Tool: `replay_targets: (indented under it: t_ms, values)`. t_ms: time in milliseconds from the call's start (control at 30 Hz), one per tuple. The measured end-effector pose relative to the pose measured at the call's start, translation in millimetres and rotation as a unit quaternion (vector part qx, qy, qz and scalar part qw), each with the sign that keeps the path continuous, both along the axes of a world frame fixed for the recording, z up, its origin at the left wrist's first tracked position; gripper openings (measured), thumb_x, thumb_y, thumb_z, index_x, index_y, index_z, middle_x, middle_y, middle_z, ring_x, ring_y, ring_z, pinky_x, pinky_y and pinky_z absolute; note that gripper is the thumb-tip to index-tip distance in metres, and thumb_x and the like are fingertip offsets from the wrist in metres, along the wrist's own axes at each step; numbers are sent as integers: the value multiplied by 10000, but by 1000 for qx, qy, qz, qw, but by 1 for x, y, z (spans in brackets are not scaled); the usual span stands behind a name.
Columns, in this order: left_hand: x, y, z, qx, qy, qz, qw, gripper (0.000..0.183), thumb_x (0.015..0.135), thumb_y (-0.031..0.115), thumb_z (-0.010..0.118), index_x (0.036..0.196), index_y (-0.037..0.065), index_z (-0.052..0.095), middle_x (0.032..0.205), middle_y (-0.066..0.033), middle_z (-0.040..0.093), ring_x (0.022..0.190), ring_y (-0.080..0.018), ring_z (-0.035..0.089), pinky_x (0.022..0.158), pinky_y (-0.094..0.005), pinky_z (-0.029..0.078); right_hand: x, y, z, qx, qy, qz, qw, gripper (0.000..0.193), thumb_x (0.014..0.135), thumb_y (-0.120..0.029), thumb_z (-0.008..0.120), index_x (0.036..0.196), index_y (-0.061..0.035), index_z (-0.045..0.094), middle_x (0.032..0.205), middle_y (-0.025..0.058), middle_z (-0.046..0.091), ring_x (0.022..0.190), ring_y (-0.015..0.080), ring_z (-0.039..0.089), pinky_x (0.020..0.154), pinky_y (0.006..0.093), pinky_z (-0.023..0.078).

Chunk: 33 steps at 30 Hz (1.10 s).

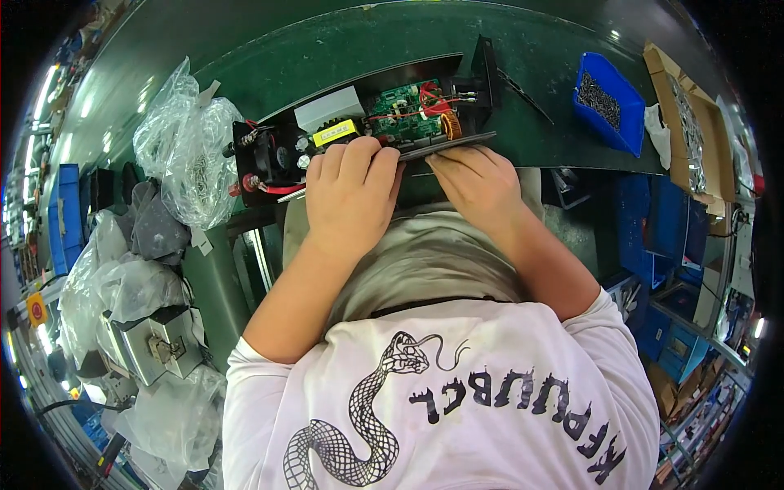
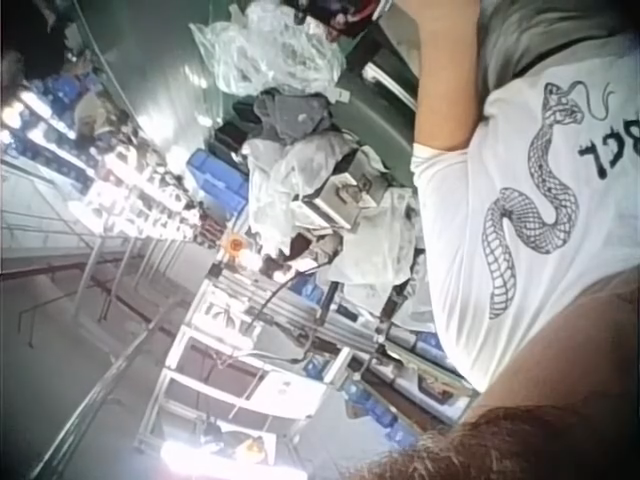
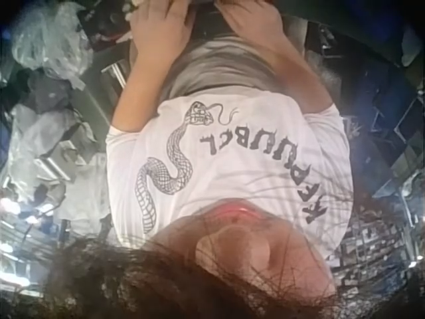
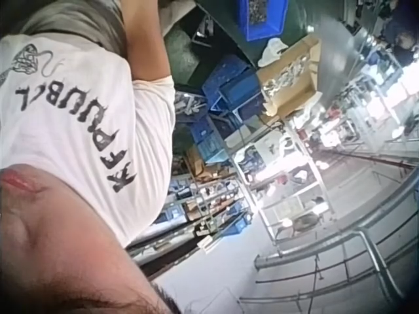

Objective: Assembling electronic components into a housing, connecting internal wiring, and fitting the control panel.

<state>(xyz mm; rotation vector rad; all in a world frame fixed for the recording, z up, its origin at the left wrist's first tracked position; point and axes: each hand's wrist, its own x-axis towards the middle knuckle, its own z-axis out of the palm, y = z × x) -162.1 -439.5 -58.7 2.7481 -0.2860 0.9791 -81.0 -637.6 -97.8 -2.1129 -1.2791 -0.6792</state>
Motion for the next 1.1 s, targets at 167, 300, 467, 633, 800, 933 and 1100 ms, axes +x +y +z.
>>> replay_targets:
  t_ms: [167, 300, 467, 633, 800, 933, 1100]
  values:
    - [-9, -3, 5, -12, 38, -1, 999, 353, 717, 137, 864, 1024, 119, 690, 1011, -52, 618, 878, -276, 609, 753, -408, 465, -2, -7, -2, -16, 4, 17, 1000, 243, 757, -54, 800, 996, -62, 751, 981, 39, 725, 890, 202, 692, 767, 330, 575]
    - [-11, -6, -2, -14, 10, 4, 1000, 276, 758, 157, 800, 1006, 125, 684, 1014, -21, 610, 842, -234, 584, 715, -396, 428, -9, -10, -3, -10, 10, 24, 1000, 270, 755, -45, 787, 1019, -52, 732, 1004, 46, 716, 918, 213, 683, 806, 348, 575]
    - [-13, -8, 6, -19, 43, 7, 999, 353, 704, 118, 868, 1012, 115, 696, 994, -51, 619, 855, -265, 610, 748, -397, 464, -8, -9, 1, -14, 18, 21, 1000, 269, 747, -47, 790, 1011, -48, 739, 994, 43, 716, 923, 216, 681, 812, 351, 571]
    - [-15, -5, -1, -8, 16, -1, 1000, 284, 749, 138, 762, 1023, 116, 690, 1016, -31, 605, 815, -227, 570, 704, -385, 418, -8, -13, 7, -15, 26, 16, 999, 238, 744, -44, 809, 977, -52, 763, 951, 27, 715, 884, 210, 684, 764, 349, 565]
    - [-16, -4, -2, -3, 12, -7, 1000, 279, 759, 141, 714, 1034, 99, 696, 1021, -34, 613, 811, -217, 570, 694, -373, 404, -8, -9, 18, -16, 28, -8, 999, 173, 740, -61, 839, 864, -105, 726, 829, 6, 704, 726, 219, 664, 648, 334, 518]
    - [-18, -2, -5, 0, 12, -15, 1000, 295, 752, 153, 692, 1042, 98, 698, 1032, -32, 614, 830, -211, 569, 703, -371, 403, -9, -13, 18, -33, 47, -25, 998, 175, 740, -77, 853, 816, -112, 699, 787, 1, 689, 678, 227, 645, 619, 341, 507]
    - [-21, -2, 1, 1, 37, -5, 999, 322, 750, 155, 691, 1068, 103, 685, 1046, -35, 612, 843, -218, 570, 716, -372, 407, -10, -25, 40, -116, 47, -7, 992, 233, 708, -109, 883, 780, -138, 663, 773, -8, 667, 620, 210, 604, 570, 315, 476]
